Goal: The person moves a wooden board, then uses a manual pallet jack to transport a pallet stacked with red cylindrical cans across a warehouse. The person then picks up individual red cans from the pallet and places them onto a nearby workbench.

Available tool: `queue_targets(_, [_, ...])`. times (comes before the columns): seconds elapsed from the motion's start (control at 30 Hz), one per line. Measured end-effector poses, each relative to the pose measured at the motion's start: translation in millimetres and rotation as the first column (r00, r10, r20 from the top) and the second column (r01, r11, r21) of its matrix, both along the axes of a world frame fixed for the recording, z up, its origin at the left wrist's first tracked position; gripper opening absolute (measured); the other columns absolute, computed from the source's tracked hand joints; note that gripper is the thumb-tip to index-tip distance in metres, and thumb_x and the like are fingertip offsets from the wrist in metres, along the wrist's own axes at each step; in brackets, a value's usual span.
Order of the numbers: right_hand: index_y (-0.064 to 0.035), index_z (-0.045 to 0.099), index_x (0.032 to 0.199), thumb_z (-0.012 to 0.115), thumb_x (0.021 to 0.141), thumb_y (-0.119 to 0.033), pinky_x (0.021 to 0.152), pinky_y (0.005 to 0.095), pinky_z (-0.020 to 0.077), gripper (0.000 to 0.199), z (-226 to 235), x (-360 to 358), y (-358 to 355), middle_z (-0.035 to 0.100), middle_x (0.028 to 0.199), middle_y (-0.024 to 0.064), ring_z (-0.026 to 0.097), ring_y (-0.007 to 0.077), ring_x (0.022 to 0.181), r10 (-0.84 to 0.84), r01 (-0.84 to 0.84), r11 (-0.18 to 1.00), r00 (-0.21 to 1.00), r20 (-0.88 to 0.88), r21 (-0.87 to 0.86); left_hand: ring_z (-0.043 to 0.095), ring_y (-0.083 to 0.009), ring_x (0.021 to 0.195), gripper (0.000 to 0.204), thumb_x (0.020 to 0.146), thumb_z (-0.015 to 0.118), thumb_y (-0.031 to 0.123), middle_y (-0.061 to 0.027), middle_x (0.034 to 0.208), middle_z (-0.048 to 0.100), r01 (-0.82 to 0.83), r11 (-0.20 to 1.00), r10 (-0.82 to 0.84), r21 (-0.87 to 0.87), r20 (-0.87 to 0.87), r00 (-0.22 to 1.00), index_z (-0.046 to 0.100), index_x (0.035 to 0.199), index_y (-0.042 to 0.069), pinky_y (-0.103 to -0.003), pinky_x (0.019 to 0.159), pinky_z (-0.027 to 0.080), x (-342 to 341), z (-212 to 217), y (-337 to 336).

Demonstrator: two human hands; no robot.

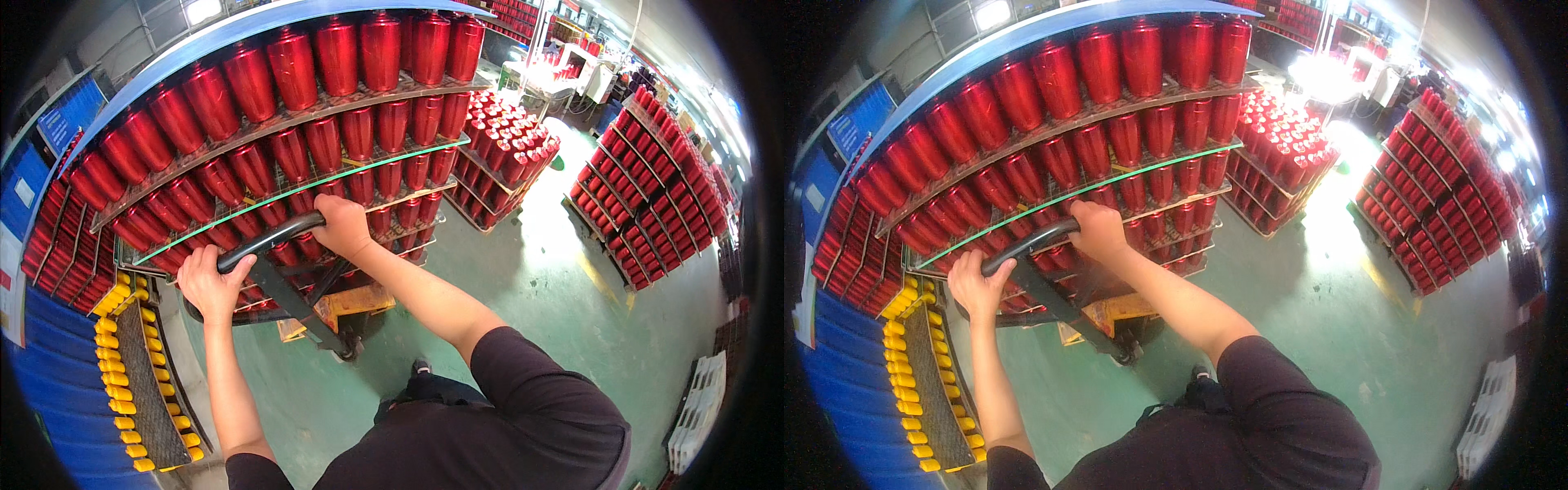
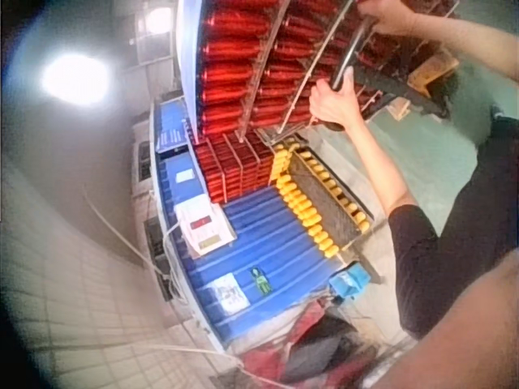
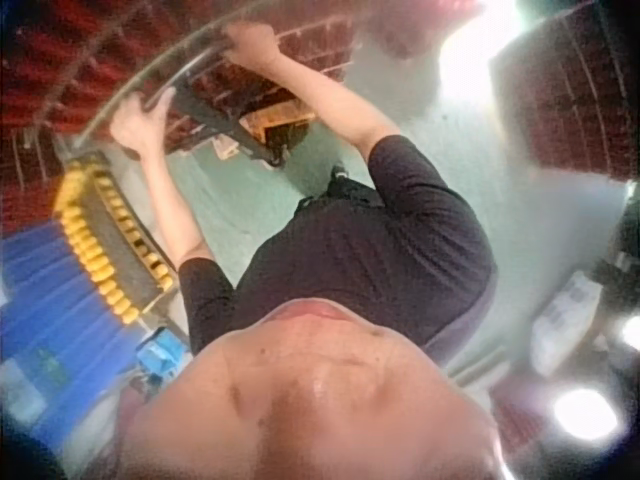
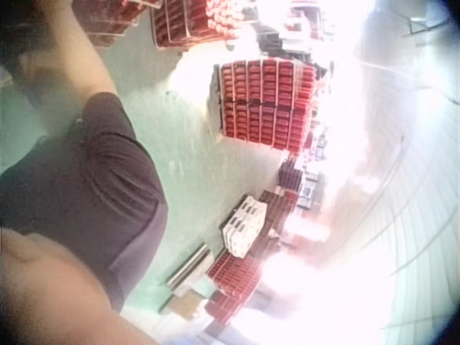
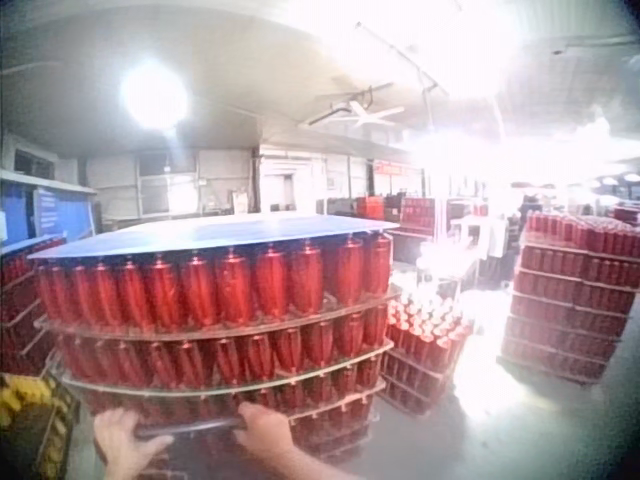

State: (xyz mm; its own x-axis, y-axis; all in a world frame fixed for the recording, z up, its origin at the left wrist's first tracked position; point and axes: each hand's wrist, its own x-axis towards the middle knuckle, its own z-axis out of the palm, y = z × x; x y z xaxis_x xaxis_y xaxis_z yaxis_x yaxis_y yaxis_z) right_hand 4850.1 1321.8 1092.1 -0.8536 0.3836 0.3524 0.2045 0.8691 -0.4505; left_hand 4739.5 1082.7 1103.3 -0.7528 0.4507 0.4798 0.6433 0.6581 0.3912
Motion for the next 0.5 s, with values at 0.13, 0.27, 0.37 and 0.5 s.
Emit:
queue_targets(0.13, [-0.0073, 0.053, 0.081, 0.072, 0.063, -0.013, 0.064, 0.0464, 0.0496, 0.027, 26.4, 7.4, 2.9, 0.060, 0.075, 0.0144, 0.062, 0.0373, 0.075, -0.001, 0.001, 1.000, 1.000, -0.018, 0.023, 0.054, -0.0308, 0.069, 0.056, 0.060, 0.080, 0.055, -0.0081, 0.068, 0.052, -0.011, 1.000, 0.011, -0.001, -0.019, 1.000, 0.055, 0.069, 0.006, -0.043, 0.063, 0.039, 9.5, 24.0, 0.4])
queue_targets(0.27, [-0.0068, 0.053, 0.082, 0.072, 0.063, -0.011, 0.065, 0.0466, 0.0498, 0.028, 67.5, 49.6, -2.0, 0.060, 0.077, 0.0147, 0.062, 0.0375, 0.077, 0.013, -0.013, 1.000, 1.000, 0.004, 0.020, 0.056, -0.0320, 0.074, 0.052, 0.064, 0.079, 0.052, -0.0095, 0.074, 0.056, -0.008, 1.000, 0.009, -0.011, 0.023, 1.000, 0.059, 0.077, 0.006, -0.044, 0.066, 0.040, 53.4, 69.3, -7.8])
queue_targets(0.37, [-0.0064, 0.052, 0.084, 0.072, 0.063, -0.011, 0.066, 0.0468, 0.0497, 0.029, 103.3, 90.9, -10.3, 0.060, 0.078, 0.0157, 0.061, 0.0385, 0.078, 0.056, -0.056, 0.998, 0.998, -0.012, 0.009, 0.055, -0.0316, 0.073, 0.053, 0.064, 0.079, 0.053, -0.0091, 0.073, 0.055, -0.007, 1.000, 0.007, -0.005, -0.003, 1.000, 0.058, 0.075, 0.006, -0.043, 0.065, 0.040, 94.3, 101.0, -16.2])
queue_targets(0.5, [-0.0060, 0.054, 0.098, 0.073, 0.065, -0.012, 0.072, 0.0463, 0.0493, 0.038, 148.2, 159.5, -19.1, 0.059, 0.088, 0.0185, 0.060, 0.0393, 0.087, 0.096, -0.095, 0.995, 0.995, 0.033, -0.028, 0.055, -0.0312, 0.071, 0.054, 0.064, 0.080, 0.053, -0.0086, 0.071, 0.054, 0.019, 1.000, -0.018, 0.020, -0.038, 0.999, 0.055, 0.072, 0.006, -0.044, 0.064, 0.039, 155.5, 138.6, -26.5])
